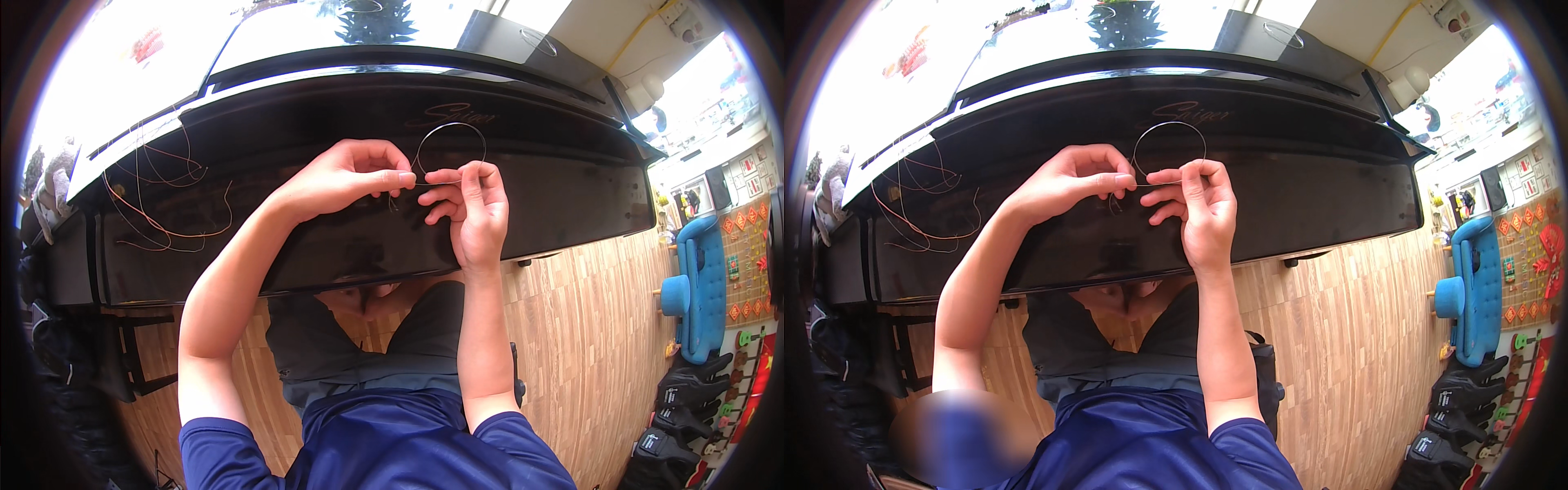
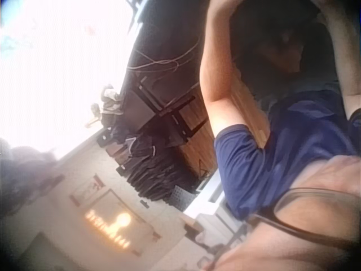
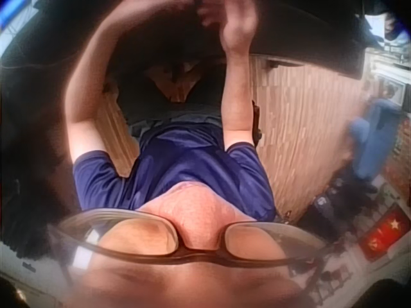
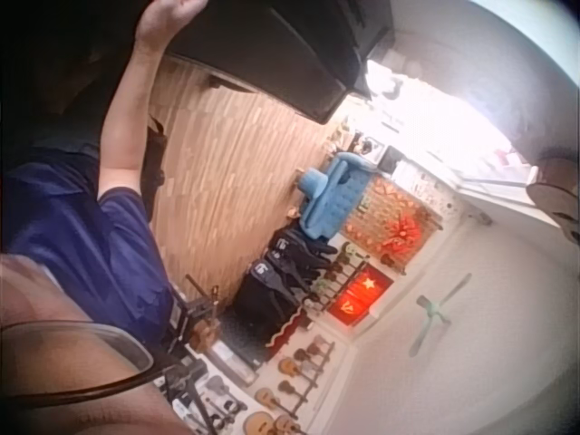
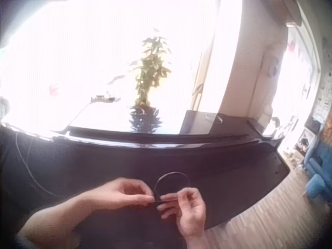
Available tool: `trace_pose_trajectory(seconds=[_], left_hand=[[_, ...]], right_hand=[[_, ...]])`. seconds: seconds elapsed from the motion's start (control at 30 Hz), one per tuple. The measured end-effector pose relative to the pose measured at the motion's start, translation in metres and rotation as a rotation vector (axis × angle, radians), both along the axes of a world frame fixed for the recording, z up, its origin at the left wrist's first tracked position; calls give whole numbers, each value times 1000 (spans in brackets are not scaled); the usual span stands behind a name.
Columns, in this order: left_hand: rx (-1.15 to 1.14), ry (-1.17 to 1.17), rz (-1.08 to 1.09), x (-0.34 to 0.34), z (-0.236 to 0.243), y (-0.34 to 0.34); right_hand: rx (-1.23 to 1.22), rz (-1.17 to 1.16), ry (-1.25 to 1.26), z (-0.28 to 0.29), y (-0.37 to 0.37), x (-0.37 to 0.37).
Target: The person manipulates a thin copper wire with both hands, bending and twisting it into a loop shape on a black piano surface. The person repeatedly adjusts the loop and straightens the wire ends, then places the formed loop on the piano.
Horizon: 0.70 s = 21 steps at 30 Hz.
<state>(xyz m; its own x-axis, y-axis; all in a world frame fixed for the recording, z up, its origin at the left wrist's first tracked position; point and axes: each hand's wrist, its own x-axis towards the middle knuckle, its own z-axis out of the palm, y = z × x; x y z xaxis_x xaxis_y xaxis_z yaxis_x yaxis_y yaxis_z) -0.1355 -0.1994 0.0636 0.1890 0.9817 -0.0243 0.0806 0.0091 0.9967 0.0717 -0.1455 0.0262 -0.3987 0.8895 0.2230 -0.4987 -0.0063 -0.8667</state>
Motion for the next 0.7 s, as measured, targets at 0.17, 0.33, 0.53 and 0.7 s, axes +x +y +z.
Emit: trace_pose_trajectory(seconds=[0.17,0.33,0.53,0.7], left_hand=[[-22,13,6,1,4,0],[-55,-130,-46,-3,2,0],[-148,-276,-94,-5,-2,0],[-141,-183,-97,-6,-2,2]], right_hand=[[84,9,-120,-1,-3,-2],[69,-12,-127,0,-2,-1],[54,16,-120,-1,-1,0],[78,18,-98,-4,2,0]])
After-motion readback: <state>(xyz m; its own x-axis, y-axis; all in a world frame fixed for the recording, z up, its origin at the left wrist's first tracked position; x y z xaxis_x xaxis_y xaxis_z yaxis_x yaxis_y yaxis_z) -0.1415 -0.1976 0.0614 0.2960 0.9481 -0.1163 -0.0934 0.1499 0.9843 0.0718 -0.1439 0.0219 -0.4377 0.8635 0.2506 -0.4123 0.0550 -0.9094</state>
